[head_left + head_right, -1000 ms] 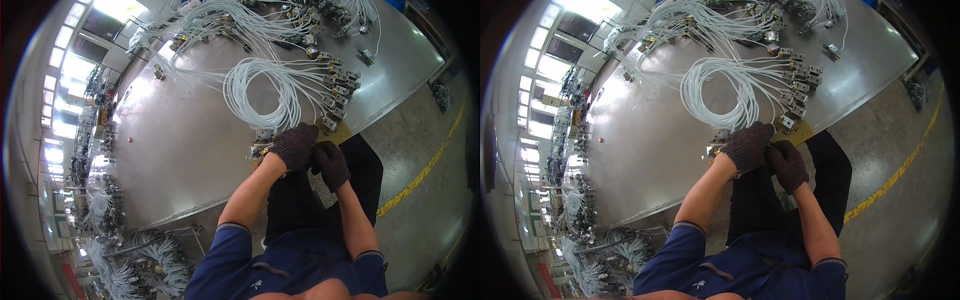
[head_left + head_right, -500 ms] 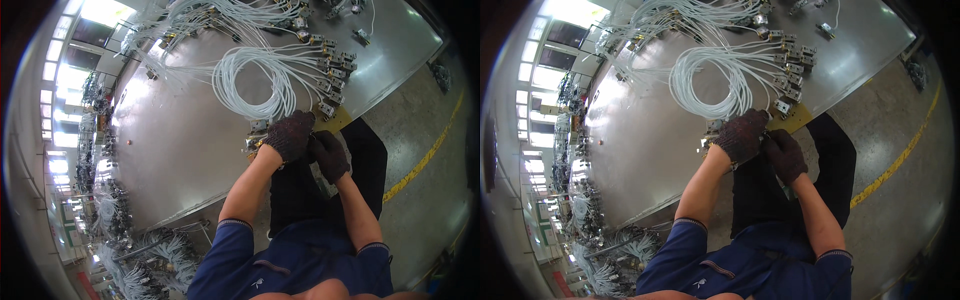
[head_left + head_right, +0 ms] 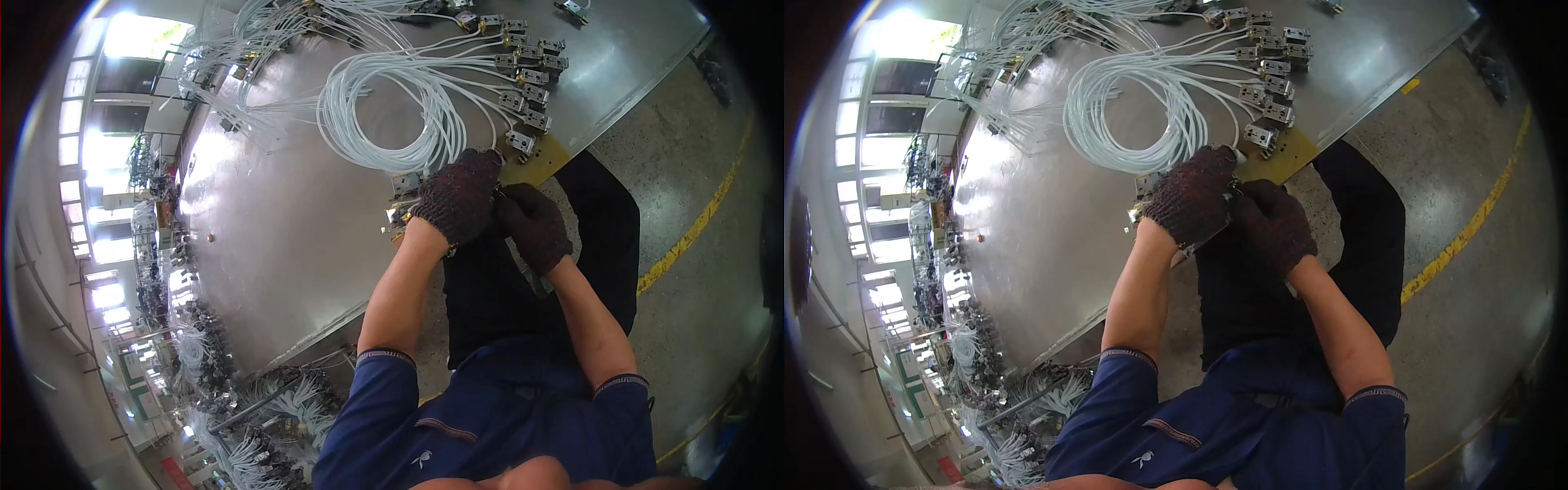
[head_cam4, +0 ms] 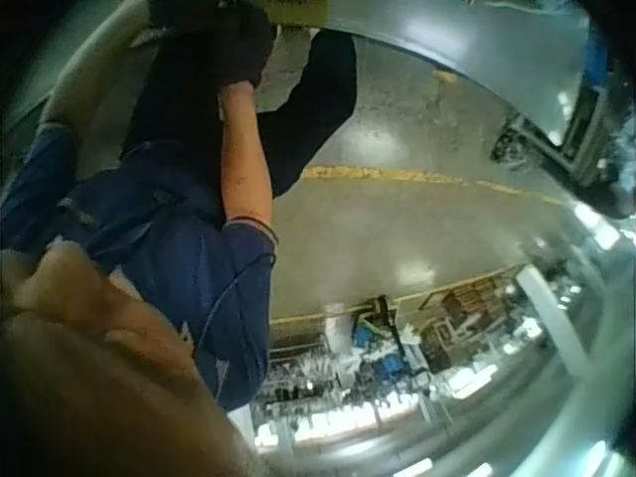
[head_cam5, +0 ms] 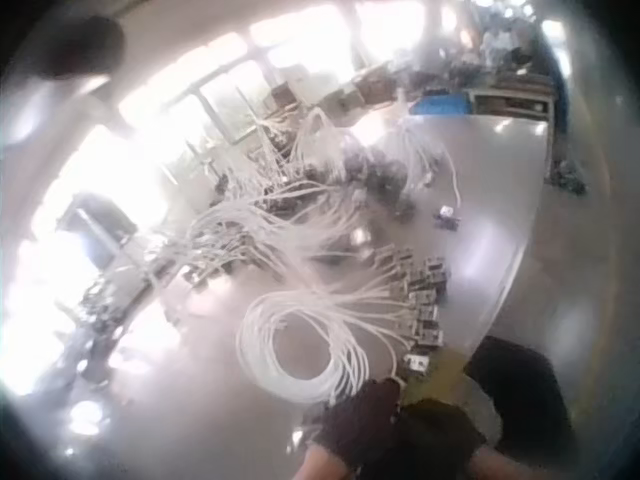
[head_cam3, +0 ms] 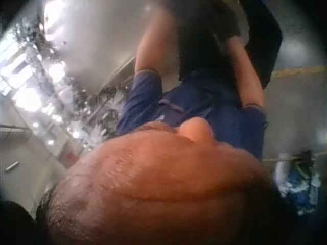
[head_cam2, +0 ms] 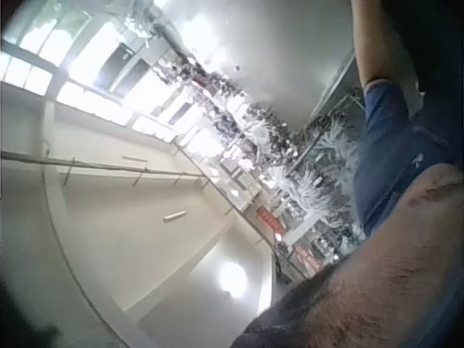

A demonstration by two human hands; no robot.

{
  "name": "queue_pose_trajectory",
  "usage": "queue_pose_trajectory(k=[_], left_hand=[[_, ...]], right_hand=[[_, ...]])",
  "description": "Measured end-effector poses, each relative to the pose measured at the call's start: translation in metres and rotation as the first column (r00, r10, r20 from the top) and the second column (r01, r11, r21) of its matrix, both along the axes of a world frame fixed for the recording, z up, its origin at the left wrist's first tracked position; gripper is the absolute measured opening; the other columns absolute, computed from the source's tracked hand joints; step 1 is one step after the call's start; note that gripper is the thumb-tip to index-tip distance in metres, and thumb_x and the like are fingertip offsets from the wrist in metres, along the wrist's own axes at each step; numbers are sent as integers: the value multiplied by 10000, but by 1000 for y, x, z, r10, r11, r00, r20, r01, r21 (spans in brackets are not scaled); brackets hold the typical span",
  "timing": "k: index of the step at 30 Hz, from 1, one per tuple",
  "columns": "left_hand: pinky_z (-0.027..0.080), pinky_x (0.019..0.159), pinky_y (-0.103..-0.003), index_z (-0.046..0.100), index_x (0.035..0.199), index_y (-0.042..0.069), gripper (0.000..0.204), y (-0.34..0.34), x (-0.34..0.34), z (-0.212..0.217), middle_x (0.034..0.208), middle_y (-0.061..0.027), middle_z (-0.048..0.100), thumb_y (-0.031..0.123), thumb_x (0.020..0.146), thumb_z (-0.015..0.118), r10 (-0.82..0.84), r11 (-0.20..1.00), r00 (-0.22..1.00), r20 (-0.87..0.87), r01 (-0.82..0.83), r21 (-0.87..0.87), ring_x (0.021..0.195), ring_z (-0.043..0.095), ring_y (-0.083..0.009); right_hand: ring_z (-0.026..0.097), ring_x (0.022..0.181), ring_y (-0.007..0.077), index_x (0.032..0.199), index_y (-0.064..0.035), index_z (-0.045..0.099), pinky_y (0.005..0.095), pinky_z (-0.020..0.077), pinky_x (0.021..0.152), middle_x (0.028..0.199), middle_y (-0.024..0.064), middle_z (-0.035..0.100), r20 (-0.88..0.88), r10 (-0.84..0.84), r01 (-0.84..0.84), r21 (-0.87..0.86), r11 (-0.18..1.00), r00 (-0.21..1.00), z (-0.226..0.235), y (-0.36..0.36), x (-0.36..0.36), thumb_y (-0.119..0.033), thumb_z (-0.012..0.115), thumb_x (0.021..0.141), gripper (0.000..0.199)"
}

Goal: Connecting and organizing bundles of white wires on a large circular assembly table within a factory.

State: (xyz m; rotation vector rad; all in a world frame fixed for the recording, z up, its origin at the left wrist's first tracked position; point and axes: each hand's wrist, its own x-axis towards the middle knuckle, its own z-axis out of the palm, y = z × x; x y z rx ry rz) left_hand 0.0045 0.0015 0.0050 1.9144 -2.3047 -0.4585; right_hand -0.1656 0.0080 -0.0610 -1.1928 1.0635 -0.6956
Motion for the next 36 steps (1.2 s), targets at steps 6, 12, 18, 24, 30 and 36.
queue_pose_trajectory(k=[6,12,18,24,30,36], left_hand=[[530,959,-483,554,1363,48,572,-2,1,1,1234,-203,627,181,823,685,3,997,1000,19,-5,79,1147,632,-399],[545,911,-499,576,1281,49,463,-3,1,-1,1161,-228,641,178,843,656,-8,998,1000,20,6,66,1098,656,-400],[544,914,-486,563,1329,46,546,-1,2,-4,1180,-207,640,123,801,679,1,999,1000,2,-1,44,1099,645,-404],[533,949,-491,557,1335,46,541,-3,4,-9,1196,-210,635,126,812,667,-27,999,1000,3,27,24,1131,629,-411],[527,962,-488,564,1323,57,539,-2,2,-8,1205,-207,635,158,811,694,23,998,1000,10,-23,66,1139,626,-405],[552,860,-496,570,1280,63,438,2,7,-13,1148,-210,634,163,857,629,-27,999,998,-61,25,-37,1045,670,-398]], right_hand=[[644,790,143,1201,9,665,317,527,748,928,75,707,-6,-5,5,-23,1000,1000,-2,1,1,-233,655,985,325],[630,790,135,1198,5,667,313,522,747,926,59,694,58,-11,12,-11,1000,998,-5,2,2,-216,642,994,301],[673,861,164,1211,9,663,332,539,793,997,96,724,-3,-9,9,-83,996,1000,-3,3,1,-223,651,990,321],[683,864,175,1200,3,664,346,540,801,996,129,721,-129,-36,-4,-302,953,991,0,5,2,-239,632,994,320],[666,778,196,1150,-12,667,359,533,761,910,133,692,-44,-36,32,-86,996,998,2,6,5,-244,599,995,287],[676,791,198,1169,-17,670,360,532,759,929,145,706,-78,-37,26,-136,990,996,9,6,6,-272,602,987,320]])
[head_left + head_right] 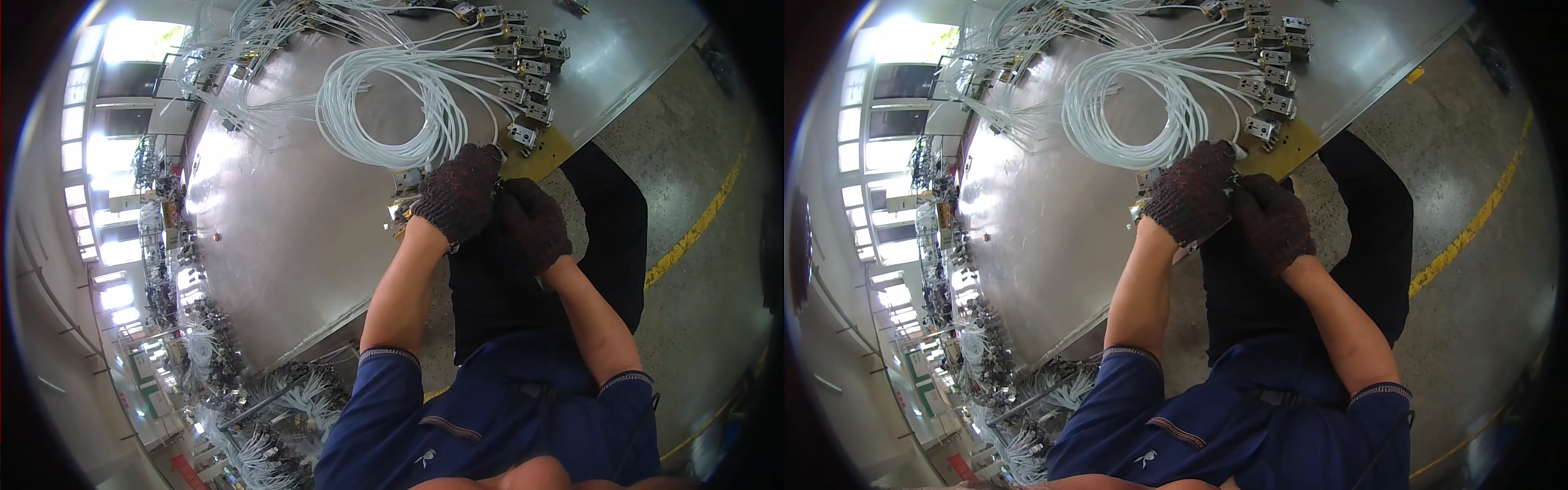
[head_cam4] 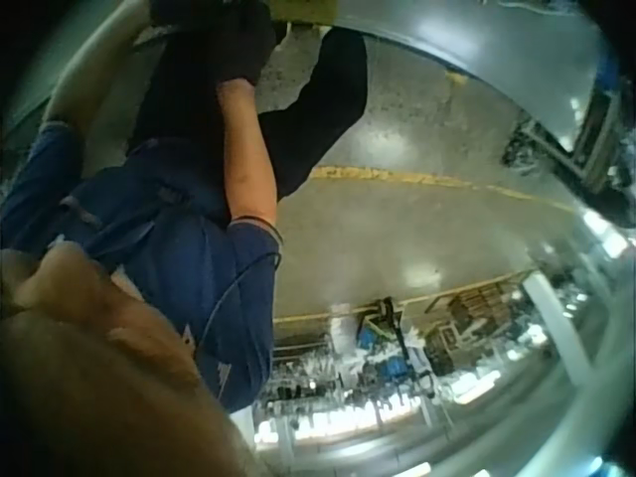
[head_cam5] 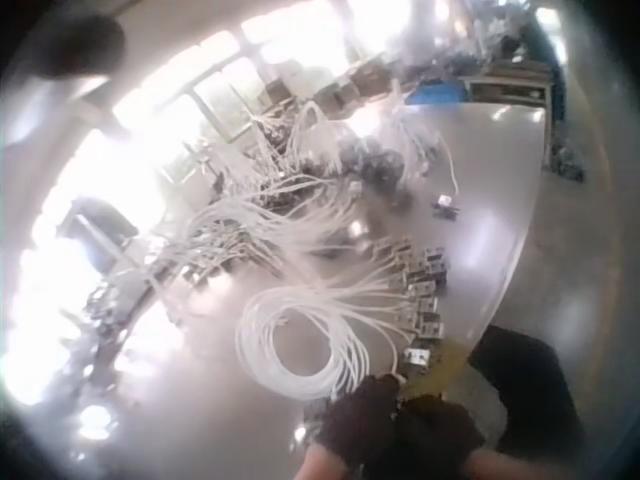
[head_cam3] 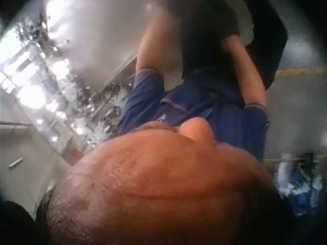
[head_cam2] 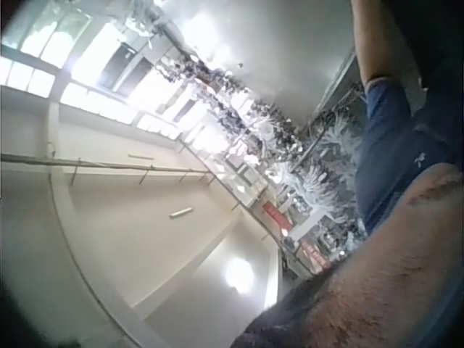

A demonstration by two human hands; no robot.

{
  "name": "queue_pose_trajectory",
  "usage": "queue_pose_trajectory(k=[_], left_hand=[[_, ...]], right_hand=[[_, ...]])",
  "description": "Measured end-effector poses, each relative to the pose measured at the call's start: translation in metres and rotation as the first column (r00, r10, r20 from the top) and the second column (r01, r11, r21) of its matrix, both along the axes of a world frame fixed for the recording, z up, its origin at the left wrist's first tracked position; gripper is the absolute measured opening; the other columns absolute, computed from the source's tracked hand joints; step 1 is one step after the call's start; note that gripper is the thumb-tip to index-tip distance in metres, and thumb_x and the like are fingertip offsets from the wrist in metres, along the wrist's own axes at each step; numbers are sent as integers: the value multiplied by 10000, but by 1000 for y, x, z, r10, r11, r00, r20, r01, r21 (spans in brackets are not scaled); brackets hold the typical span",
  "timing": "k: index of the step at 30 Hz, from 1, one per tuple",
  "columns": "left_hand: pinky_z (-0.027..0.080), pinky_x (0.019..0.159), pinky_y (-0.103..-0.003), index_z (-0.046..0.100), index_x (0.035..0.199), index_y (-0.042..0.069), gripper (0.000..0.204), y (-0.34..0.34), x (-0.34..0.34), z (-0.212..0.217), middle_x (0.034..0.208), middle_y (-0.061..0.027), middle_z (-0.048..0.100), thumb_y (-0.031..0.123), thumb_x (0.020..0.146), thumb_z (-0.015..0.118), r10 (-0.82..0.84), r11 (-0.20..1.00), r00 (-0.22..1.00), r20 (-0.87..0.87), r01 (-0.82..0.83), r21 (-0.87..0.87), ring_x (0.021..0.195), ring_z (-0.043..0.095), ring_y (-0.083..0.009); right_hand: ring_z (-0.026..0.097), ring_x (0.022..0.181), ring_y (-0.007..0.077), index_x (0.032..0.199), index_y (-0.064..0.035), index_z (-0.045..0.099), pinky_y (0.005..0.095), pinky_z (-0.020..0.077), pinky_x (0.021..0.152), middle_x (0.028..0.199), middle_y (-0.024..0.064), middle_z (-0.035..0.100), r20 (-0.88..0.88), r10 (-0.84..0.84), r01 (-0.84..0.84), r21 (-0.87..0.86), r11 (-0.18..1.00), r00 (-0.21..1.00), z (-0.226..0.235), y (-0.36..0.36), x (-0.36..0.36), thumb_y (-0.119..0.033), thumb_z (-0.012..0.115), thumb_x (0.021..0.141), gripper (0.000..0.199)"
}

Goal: Connecting and organizing bundles of white wires on a large circular assembly table within a factory.

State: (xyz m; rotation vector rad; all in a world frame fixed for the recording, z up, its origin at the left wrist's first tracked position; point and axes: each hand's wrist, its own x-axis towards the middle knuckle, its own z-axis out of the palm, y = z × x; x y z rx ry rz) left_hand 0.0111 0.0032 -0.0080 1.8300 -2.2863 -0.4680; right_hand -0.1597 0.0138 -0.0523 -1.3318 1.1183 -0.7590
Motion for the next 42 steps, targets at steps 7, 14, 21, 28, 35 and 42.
queue_pose_trajectory(k=[7,14,21,28,35,42], left_hand=[[558,836,-498,571,1270,64,435,1,1,-4,1119,-208,638,169,853,641,11,1000,1000,6,-11,-9,1031,675,-398],[564,810,-507,590,1225,52,391,4,-3,-1,1095,-207,646,178,858,639,49,997,995,90,-44,-59,986,691,-397],[563,831,-508,602,1193,41,342,4,-4,5,1110,-224,653,175,879,623,68,998,998,15,-67,-17,995,686,-416],[558,866,-491,613,1172,37,310,5,-3,9,1110,-225,658,164,889,620,87,996,992,-87,-89,-23,1032,682,-412],[566,790,-495,608,1177,40,304,6,-2,4,1045,-204,662,165,900,596,73,993,995,-70,-79,-83,951,694,-407],[570,811,-489,610,1171,25,306,5,-1,2,1054,-207,660,147,891,594,53,996,997,-59,-57,-67,976,693,-399]], right_hand=[[678,792,204,1171,-14,670,372,531,758,926,143,711,-47,-10,3,-156,988,999,0,-2,0,-286,590,980,342],[644,727,157,1161,-7,663,333,515,694,874,99,691,-8,8,-8,-21,1000,1000,-4,-4,3,-281,606,996,325],[710,973,324,1156,-8,674,413,522,879,1030,205,732,-18,5,-3,78,997,1000,-11,-7,2,-334,619,976,376],[637,717,193,1068,0,668,348,499,680,836,112,680,129,-11,-2,100,995,992,-9,-5,5,-352,581,1026,365],[556,589,122,1011,-16,648,305,436,560,734,48,630,148,-92,75,119,990,985,-8,-3,11,-346,537,1059,351],[602,671,172,1012,-31,642,328,489,617,810,49,642,-40,-4,-13,-395,918,999,-19,-4,10,-290,588,1021,264]])
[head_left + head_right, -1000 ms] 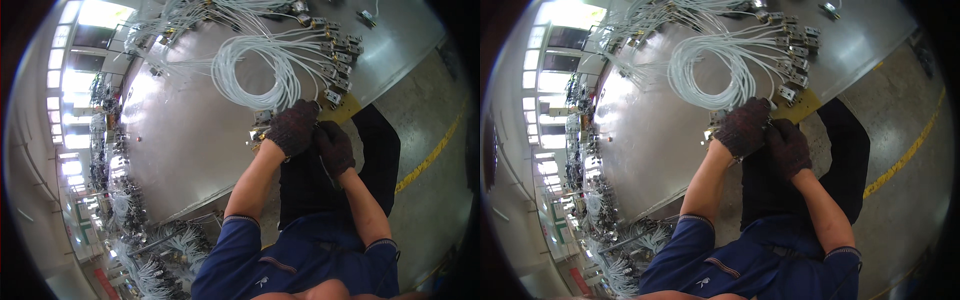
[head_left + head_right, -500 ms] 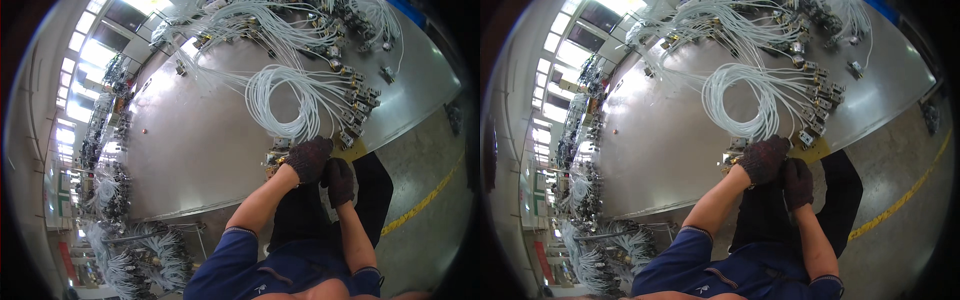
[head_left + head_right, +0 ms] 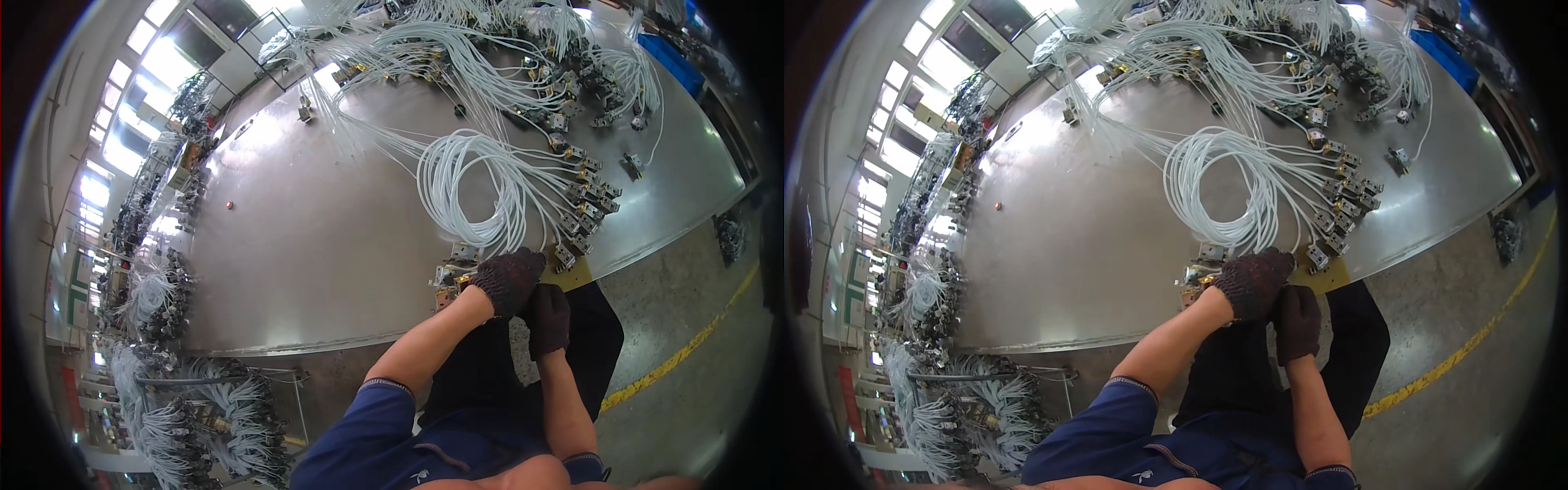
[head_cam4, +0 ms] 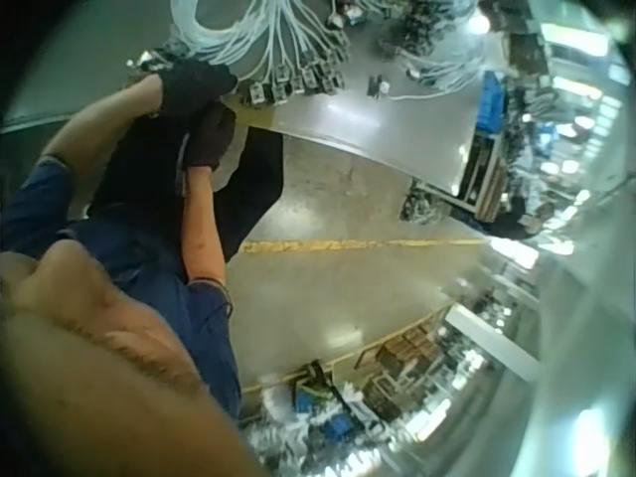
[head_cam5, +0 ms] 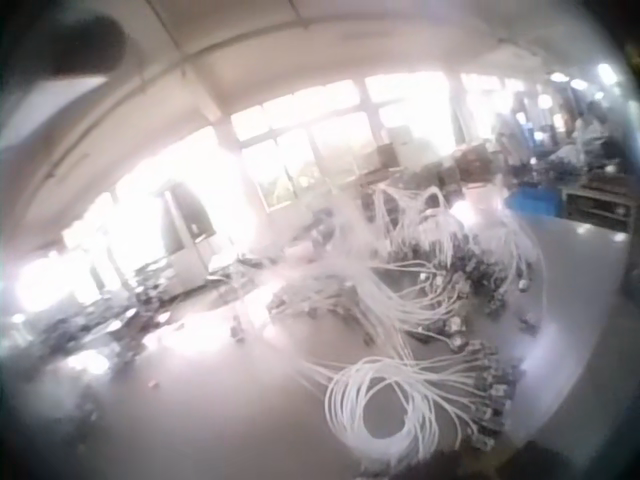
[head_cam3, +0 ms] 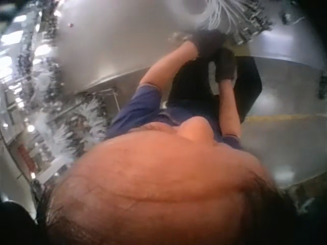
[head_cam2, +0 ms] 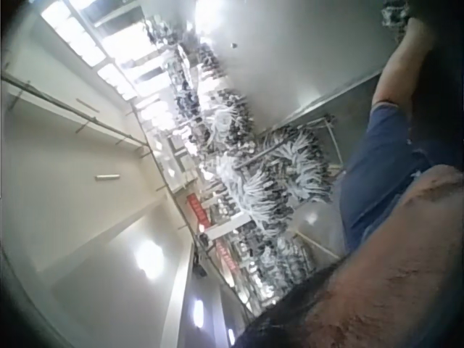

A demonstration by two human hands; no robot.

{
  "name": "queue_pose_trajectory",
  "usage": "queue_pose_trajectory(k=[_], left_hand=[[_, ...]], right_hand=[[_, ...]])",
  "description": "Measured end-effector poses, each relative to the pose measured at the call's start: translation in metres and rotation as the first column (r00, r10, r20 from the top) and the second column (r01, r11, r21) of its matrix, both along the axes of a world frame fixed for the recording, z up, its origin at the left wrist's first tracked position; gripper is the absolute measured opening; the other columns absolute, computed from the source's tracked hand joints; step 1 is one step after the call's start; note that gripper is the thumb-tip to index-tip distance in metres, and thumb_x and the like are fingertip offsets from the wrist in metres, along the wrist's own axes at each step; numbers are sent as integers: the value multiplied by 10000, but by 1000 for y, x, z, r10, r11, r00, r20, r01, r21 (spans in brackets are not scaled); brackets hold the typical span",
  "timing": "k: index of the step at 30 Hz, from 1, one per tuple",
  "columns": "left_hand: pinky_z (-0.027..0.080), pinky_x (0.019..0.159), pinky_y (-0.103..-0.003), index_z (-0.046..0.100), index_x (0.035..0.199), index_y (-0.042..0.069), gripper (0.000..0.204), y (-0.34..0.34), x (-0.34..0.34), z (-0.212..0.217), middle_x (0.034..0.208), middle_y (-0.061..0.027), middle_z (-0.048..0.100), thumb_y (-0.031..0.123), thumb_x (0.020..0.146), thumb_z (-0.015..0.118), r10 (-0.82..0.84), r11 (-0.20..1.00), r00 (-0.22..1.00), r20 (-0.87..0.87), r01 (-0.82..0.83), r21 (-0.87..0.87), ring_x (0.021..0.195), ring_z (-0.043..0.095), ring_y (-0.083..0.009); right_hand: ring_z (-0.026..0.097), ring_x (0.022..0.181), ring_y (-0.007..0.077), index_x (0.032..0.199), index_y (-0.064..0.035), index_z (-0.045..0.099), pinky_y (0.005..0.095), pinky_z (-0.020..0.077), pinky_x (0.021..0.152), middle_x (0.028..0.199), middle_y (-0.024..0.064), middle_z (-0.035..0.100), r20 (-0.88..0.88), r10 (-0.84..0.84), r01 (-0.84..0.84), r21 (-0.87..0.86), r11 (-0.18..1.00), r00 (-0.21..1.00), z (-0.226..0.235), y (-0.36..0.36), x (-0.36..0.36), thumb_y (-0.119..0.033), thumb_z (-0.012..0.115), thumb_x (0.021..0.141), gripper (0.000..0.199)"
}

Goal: Connecting and organizing bundles of white wires on a large circular assembly table within a factory.

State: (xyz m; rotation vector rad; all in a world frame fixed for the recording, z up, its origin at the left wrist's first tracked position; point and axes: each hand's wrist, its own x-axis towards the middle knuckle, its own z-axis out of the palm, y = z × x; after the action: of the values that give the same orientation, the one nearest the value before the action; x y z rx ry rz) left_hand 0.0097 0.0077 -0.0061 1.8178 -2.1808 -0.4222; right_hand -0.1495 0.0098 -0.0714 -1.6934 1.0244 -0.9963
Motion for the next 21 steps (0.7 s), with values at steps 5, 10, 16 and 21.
queue_pose_trajectory(k=[5,10,16,21], left_hand=[[564,862,-479,610,1182,24,316,3,0,-1,1075,-205,660,136,887,596,-1,1000,999,-51,0,-29,1040,678,-390],[557,893,-474,598,1200,22,360,2,1,-2,1109,-194,657,151,866,633,-1,1000,998,-62,0,-23,1076,668,-384],[554,900,-481,579,1233,40,470,3,2,-1,1139,-192,649,164,805,728,21,997,995,-98,-14,72,1092,660,-388],[559,881,-482,581,1233,51,461,3,1,-1,1131,-199,647,162,811,731,32,997,997,-73,-27,70,1068,670,-394]], right_hand=[[650,767,342,1028,-31,631,392,516,693,881,146,673,-37,-115,119,95,988,993,6,8,7,-224,578,1001,201],[648,898,453,1045,-35,623,480,514,767,971,201,677,-366,-232,63,-419,906,901,10,7,5,-206,578,986,187],[689,824,253,1052,0,601,391,541,713,958,147,669,-113,-107,104,-38,994,988,1,-2,0,-110,575,965,142],[662,847,201,1224,31,590,339,527,717,999,152,669,283,-168,-23,566,824,944,14,0,-2,-154,615,933,346]])
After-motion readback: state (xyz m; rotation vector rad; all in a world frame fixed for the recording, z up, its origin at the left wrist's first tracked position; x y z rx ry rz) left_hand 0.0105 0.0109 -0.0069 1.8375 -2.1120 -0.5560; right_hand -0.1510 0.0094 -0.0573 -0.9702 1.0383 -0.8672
